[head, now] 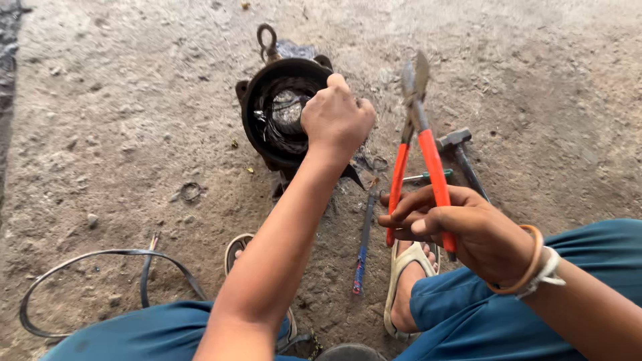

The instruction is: The person uses a screwdriver and pliers to manipulate and adjust wires inside a motor housing. They repeatedly probe the internal components and cut wires, working on the device placed on the ground.

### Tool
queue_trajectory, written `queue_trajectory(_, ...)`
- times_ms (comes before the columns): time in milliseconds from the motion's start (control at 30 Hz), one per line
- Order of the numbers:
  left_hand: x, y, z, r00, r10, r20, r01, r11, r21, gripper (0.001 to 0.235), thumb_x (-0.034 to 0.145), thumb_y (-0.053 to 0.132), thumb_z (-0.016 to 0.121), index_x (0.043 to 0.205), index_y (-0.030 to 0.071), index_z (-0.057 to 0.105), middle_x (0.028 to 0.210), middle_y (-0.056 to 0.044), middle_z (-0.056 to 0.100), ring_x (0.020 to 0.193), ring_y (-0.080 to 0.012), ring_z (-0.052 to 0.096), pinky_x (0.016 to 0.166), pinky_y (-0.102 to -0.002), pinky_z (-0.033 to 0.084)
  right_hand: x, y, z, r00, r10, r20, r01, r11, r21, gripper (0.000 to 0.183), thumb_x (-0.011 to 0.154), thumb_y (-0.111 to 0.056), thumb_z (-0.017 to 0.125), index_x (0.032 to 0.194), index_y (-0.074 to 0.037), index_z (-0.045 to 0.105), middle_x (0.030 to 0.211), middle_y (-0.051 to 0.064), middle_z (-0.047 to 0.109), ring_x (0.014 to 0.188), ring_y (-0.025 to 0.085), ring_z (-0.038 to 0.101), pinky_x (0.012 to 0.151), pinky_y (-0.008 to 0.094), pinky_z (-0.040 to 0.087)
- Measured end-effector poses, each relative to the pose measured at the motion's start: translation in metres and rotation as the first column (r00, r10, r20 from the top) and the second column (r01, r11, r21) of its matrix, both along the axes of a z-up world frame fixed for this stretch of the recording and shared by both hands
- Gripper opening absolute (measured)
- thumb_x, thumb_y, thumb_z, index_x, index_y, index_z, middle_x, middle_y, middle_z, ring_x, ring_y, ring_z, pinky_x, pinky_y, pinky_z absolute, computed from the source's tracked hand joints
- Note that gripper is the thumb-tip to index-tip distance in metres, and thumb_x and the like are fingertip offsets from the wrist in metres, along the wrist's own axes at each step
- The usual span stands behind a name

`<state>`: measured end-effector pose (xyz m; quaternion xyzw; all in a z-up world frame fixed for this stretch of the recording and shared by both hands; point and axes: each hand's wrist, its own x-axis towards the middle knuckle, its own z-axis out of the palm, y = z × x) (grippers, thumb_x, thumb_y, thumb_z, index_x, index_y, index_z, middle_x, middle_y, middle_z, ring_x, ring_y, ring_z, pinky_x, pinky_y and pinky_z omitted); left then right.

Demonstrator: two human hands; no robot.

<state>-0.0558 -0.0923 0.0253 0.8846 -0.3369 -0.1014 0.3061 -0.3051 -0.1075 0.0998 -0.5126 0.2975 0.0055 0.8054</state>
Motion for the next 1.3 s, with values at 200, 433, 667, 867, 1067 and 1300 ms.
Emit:
queue_trajectory(200,0.041,0.032,0.017,0.924,-0.001,-0.382,-0.067,0.984,-0.165,0.032,0.085,0.024,0.062,0.106,-0.001,0.063,0.088,-0.023,0.073,0.073,-0.0282,0.070,0.061,-0.039,0.055,0.008,0.005,-0.027,1.000,0.025,0.000,-0.025,0.988,0.152,0.020,0.077,0.001,0.058,0.093,0.006,0.068,0.104,0.019,0.071,0.121,0.035,0.071,0.101,0.046,0.056)
queue_trajectory(433,0.020,0.136,0.016,0.571,-0.057,-0.819,-0.203,0.957,-0.208,0.029,0.093,0.028,0.059,0.100,0.002,0.070,0.083,-0.013,0.076,0.065,-0.0189,0.071,0.057,-0.033,0.056,0.034,0.021,-0.064,0.979,0.159,-0.131,-0.127,0.966,0.223,0.019,0.079,0.000,0.052,0.093,0.002,0.065,0.097,0.013,0.068,0.120,0.030,0.071,0.097,0.048,0.060)
queue_trajectory(667,0.011,0.139,-0.033,0.527,-0.126,-0.840,-0.096,0.974,-0.207,0.036,0.095,0.038,0.063,0.098,0.003,0.071,0.085,-0.005,0.073,0.072,-0.0134,0.069,0.061,-0.030,0.056,0.073,0.030,-0.077,0.970,0.129,-0.206,-0.090,0.978,0.191,0.016,0.080,0.000,0.051,0.094,-0.003,0.059,0.093,0.009,0.066,0.104,0.028,0.073,0.083,0.050,0.062)
queue_trajectory(867,0.001,0.133,-0.045,0.510,-0.160,-0.845,-0.169,0.945,-0.281,0.048,0.095,0.047,0.062,0.092,0.001,0.073,0.081,-0.005,0.072,0.069,-0.0151,0.066,0.057,-0.032,0.054,0.108,0.034,-0.079,0.981,0.084,-0.177,-0.054,0.985,0.165,0.016,0.077,-0.002,0.048,0.091,-0.002,0.057,0.086,0.013,0.072,0.087,0.028,0.074,0.074,0.053,0.061)
queue_trajectory(1067,0.000,0.124,-0.059,0.432,-0.068,-0.899,-0.263,0.944,-0.198,0.069,0.089,0.069,0.053,0.086,0.003,0.072,0.075,-0.003,0.066,0.062,-0.0136,0.062,0.056,-0.032,0.055,0.123,0.030,-0.082,0.972,0.167,-0.166,-0.155,0.984,0.082,0.007,0.080,-0.001,0.056,0.086,-0.001,0.061,0.080,0.012,0.064,0.074,0.026,0.068,0.070,0.042,0.063)
queue_trajectory(1300,-0.013,0.106,-0.049,0.338,-0.152,-0.929,-0.251,0.937,-0.245,0.077,0.085,0.080,0.053,0.081,0.005,0.072,0.062,-0.002,0.061,0.051,-0.0118,0.053,0.046,-0.027,0.041,0.133,0.009,-0.081,0.925,0.151,-0.350,-0.243,0.941,-0.237,0.013,0.079,-0.009,0.060,0.085,-0.001,0.068,0.078,0.009,0.070,0.068,0.019,0.070,0.051,0.029,0.049)
